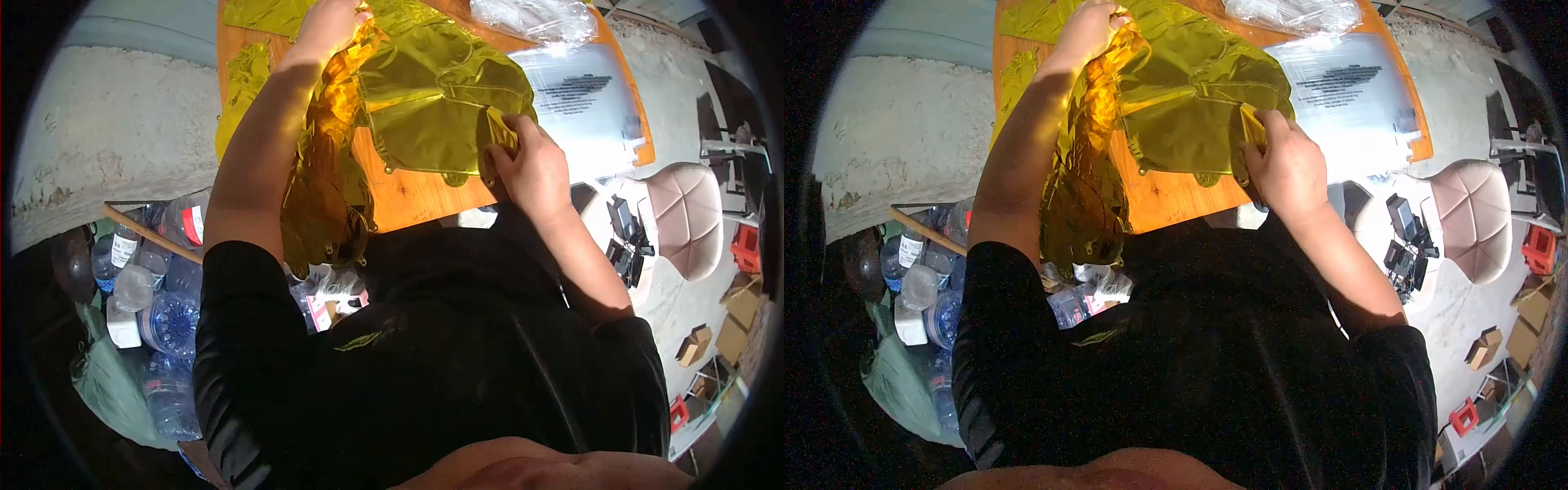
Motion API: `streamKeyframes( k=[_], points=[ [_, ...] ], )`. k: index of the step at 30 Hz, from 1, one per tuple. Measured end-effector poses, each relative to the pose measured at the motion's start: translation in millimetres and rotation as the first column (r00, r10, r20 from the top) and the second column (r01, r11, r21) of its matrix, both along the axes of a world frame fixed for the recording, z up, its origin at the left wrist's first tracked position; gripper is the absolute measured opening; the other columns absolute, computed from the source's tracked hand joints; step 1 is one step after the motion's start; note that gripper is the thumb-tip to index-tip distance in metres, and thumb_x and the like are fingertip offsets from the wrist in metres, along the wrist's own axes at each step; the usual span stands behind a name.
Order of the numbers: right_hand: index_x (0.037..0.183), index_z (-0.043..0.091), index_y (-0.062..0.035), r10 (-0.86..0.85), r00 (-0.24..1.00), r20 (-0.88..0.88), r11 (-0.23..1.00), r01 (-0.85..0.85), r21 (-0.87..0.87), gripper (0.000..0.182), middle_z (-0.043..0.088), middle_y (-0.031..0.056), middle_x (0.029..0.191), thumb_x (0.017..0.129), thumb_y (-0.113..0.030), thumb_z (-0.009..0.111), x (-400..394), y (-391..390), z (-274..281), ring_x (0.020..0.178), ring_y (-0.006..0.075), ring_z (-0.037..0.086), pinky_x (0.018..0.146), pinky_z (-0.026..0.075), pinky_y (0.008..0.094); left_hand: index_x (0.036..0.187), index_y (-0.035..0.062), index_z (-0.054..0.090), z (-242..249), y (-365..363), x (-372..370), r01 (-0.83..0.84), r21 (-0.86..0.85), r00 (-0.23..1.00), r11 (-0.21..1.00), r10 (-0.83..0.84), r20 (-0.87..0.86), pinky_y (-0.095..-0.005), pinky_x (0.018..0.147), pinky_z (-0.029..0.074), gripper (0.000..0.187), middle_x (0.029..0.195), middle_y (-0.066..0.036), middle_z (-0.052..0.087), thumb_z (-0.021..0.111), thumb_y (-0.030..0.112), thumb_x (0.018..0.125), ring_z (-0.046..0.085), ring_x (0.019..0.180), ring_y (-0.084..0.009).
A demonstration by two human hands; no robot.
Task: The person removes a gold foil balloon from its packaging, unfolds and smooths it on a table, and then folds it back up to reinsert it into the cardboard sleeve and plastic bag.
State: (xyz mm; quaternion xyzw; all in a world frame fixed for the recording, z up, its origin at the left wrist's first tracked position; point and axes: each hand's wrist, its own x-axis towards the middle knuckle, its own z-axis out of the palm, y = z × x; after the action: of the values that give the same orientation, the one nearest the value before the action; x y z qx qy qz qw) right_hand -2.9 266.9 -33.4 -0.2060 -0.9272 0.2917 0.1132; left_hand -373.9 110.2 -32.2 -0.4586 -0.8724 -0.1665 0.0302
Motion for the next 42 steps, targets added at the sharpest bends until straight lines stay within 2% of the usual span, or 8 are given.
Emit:
streamKeyframes(
  k=[5, 8, 9, 22, 26, 35, 40, 42],
  points=[
    [0.12, 0.065, -0.005, -0.038, 0.994, -0.107, 0.995, 0.048, 0.091, 0.044, 0.068, 0.0175, 0.105, 0.08, -0.013, 0.082, 6, -2, 13, 0.094, 0.0385, 0.066, 0.082, 0.055, 0.0442, 0.103, -0.0017, 0.076, -14, -1, -2, -0.014, 0.025, 0.997, 1.0, 0.016, -0.071, -0.0494, 0.089, 0.052, 0.025, 0.106, -0.024, 0.07, 0.069, 0.019, 0.091, 0.065, 0.101, -0.0427],
    [0.118, 0.065, -0.0039, 0.052, 0.974, -0.221, 0.974, -0.001, 0.227, 0.044, 0.067, 0.0158, 0.108, 0.078, -0.012, 0.083, 10, 13, 9, 0.097, 0.0365, 0.063, 0.086, 0.053, 0.0435, 0.111, -0.0002, 0.073, -19, -5, 0, 0.191, 0.665, 0.946, 0.722, -0.316, 0.072, -0.0476, 0.1, 0.048, 0.026, 0.118, -0.023, 0.066, 0.064, 0.017, 0.095, 0.059, 0.115, -0.0425],
    [0.113, 0.066, -0.0028, 0.072, 0.97, -0.234, 0.973, -0.016, 0.231, 0.04, 0.068, 0.0149, 0.106, 0.078, -0.01, 0.083, 9, 16, 12, 0.096, 0.0373, 0.062, 0.087, 0.052, 0.0442, 0.114, 0.0002, 0.071, 5, 1, 24, -0.035, 0.255, 0.99, 0.966, 0.068, -0.12, -0.0467, 0.105, 0.045, 0.026, 0.125, -0.022, 0.064, 0.063, 0.016, 0.095, 0.056, 0.12, -0.043],
    [0.117, 0.065, -0.0014, 0.105, 0.988, -0.116, 0.955, -0.068, 0.288, 0.048, 0.068, 0.0175, 0.108, 0.079, -0.022, 0.087, -16, 34, 11, 0.103, 0.039, 0.065, 0.09, 0.053, 0.0454, 0.141, 0.0061, 0.058, -6, -57, 110, 0.356, 0.082, 0.929, 0.931, -0.343, -0.136, -0.0386, 0.109, 0.047, 0.052, 0.145, -0.015, 0.059, 0.076, 0.018, 0.094, 0.06, 0.129, -0.0282],
    [0.12, 0.065, -0.001, 0.113, 0.994, 0.002, 0.942, -0.108, 0.317, 0.052, 0.068, 0.0183, 0.109, 0.078, -0.021, 0.087, -23, 36, 10, 0.104, 0.0397, 0.065, 0.092, 0.053, 0.0454, 0.148, 0.0085, 0.053, -10, -51, 119, 0.236, -0.184, 0.971, 0.954, -0.224, 0.088, -0.0441, 0.123, 0.033, 0.061, 0.161, -0.016, 0.042, 0.076, 0.021, 0.093, 0.039, 0.148, -0.0356],
    [0.125, 0.063, -0.0014, 0.07, 0.997, 0.017, 0.974, -0.072, 0.214, 0.053, 0.073, 0.0182, 0.101, 0.08, -0.018, 0.084, -34, 39, 3, 0.094, 0.0407, 0.069, 0.087, 0.055, 0.0444, 0.146, 0.0112, 0.055, -20, -46, 109, 0.255, -0.208, 0.966, 0.944, -0.237, 0.108, -0.045, 0.122, 0.034, 0.061, 0.161, -0.014, 0.042, 0.078, 0.026, 0.091, 0.04, 0.148, -0.0357],
    [0.129, 0.059, 0.0021, -0.034, 0.997, -0.065, 0.953, 0.013, -0.303, 0.056, 0.074, 0.0212, 0.103, 0.081, -0.013, 0.084, -31, 17, 26, 0.096, 0.0401, 0.072, 0.087, 0.056, 0.0434, 0.145, 0.0117, 0.056, -26, -49, 107, 0.269, -0.174, 0.962, 0.947, -0.255, 0.098, -0.0448, 0.121, 0.036, 0.061, 0.16, -0.015, 0.044, 0.079, 0.026, 0.09, 0.041, 0.147, -0.036],
    [0.133, 0.055, 0.002, -0.029, 0.994, -0.107, 0.99, 0.013, -0.142, 0.064, 0.073, 0.0229, 0.107, 0.079, -0.013, 0.086, -23, 10, 15, 0.099, 0.0398, 0.072, 0.088, 0.056, 0.0433, 0.145, 0.0118, 0.057, -27, -49, 108, 0.267, -0.164, 0.963, 0.95, -0.255, 0.09, -0.0449, 0.121, 0.037, 0.061, 0.159, -0.015, 0.044, 0.08, 0.025, 0.09, 0.042, 0.146, -0.0361]
  ],
)
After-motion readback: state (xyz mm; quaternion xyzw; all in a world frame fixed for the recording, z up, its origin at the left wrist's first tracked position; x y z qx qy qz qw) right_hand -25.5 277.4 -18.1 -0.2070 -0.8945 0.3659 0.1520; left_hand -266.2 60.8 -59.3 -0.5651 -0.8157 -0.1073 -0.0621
